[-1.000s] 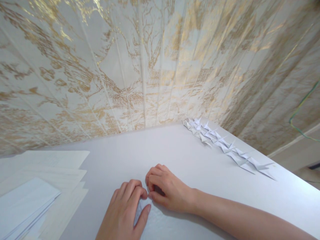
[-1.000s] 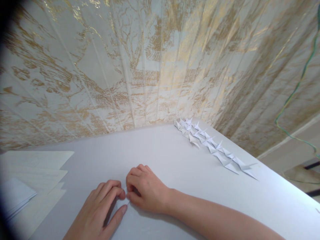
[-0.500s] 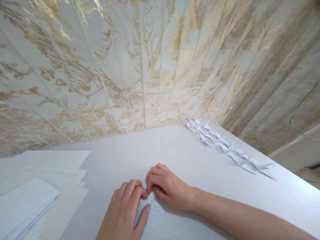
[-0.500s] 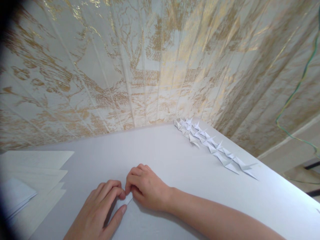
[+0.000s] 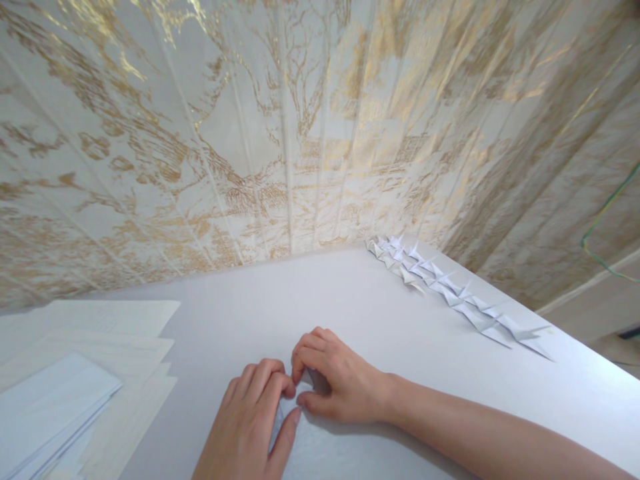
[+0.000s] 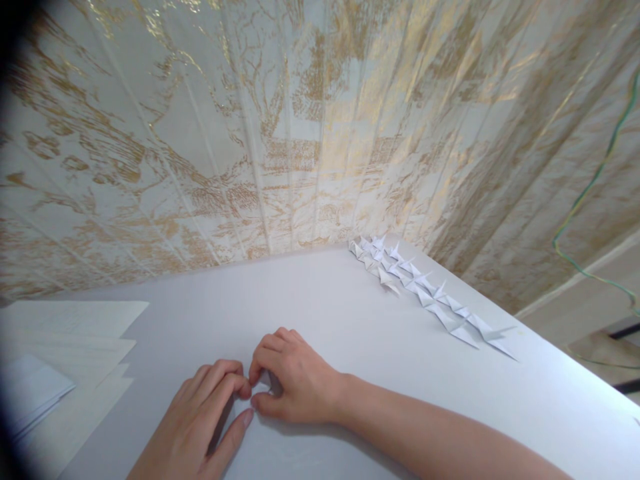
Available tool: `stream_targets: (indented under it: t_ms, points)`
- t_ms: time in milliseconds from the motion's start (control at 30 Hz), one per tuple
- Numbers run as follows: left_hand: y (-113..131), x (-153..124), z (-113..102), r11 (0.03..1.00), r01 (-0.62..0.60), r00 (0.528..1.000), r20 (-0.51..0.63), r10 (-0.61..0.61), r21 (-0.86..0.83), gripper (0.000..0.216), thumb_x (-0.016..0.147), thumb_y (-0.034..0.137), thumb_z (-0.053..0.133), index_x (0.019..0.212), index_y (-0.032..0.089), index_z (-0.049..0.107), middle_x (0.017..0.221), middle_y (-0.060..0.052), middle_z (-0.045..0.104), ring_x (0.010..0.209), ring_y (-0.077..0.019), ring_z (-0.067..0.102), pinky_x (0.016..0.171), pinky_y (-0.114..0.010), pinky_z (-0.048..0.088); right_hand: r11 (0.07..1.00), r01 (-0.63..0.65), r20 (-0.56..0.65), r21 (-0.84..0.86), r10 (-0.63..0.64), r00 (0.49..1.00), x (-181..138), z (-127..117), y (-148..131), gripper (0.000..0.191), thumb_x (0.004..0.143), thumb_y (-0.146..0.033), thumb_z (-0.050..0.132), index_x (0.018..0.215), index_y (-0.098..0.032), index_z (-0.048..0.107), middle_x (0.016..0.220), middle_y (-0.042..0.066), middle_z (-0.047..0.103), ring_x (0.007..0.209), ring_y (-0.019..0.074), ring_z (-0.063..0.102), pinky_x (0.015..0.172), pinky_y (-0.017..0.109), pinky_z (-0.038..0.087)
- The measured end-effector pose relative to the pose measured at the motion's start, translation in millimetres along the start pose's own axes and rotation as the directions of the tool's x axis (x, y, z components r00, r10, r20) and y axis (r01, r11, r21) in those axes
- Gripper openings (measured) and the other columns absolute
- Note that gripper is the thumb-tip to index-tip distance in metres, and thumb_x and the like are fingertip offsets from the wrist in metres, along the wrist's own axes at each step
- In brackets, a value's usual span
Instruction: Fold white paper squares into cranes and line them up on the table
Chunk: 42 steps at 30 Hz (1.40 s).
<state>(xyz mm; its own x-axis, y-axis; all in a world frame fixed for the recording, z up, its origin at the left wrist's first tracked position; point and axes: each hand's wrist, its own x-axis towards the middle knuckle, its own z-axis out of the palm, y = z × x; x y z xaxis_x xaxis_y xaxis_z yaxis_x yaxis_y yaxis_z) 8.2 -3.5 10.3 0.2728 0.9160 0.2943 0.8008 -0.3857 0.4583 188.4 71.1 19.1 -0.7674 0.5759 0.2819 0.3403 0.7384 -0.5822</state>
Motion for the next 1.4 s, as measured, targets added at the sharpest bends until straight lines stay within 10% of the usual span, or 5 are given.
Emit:
stream_targets:
  t_ms: [900,1400]
  points:
    - [2.2,-0.6,1.6,1.0,-0.008,1.0,-0.007,0.008,-0.018,0.005,0.086,0.019,0.05,0.087,0.024,0.051,0.096,-0.003,0.056,0.087,-0.0247,0.051,0.076,-0.04,0.04,0.999,0.025,0.036,0.044,-0.026,0.999,0.4,-6.8,-0.9,0.024,0.069,-0.004,0.053,0.086,-0.02,0.057,0.092,0.003,0.06,0.09,0.0209,0.054,0.088,0.036,0.039]
    - [1.6,-0.5,0.6,1.0,-0.017,1.0,0.006,0.017,-0.005,0.005,0.087,0.02,0.049,0.088,0.025,0.051,0.097,-0.003,0.057,0.088,-0.0251,0.052,0.075,-0.041,0.041,1.0,0.021,0.053,0.006,-0.022,0.998,0.1,-6.0,-0.5,0.022,0.073,-0.018,0.073,0.088,-0.02,0.058,0.095,0.003,0.059,0.091,0.0207,0.053,0.088,0.035,0.038]
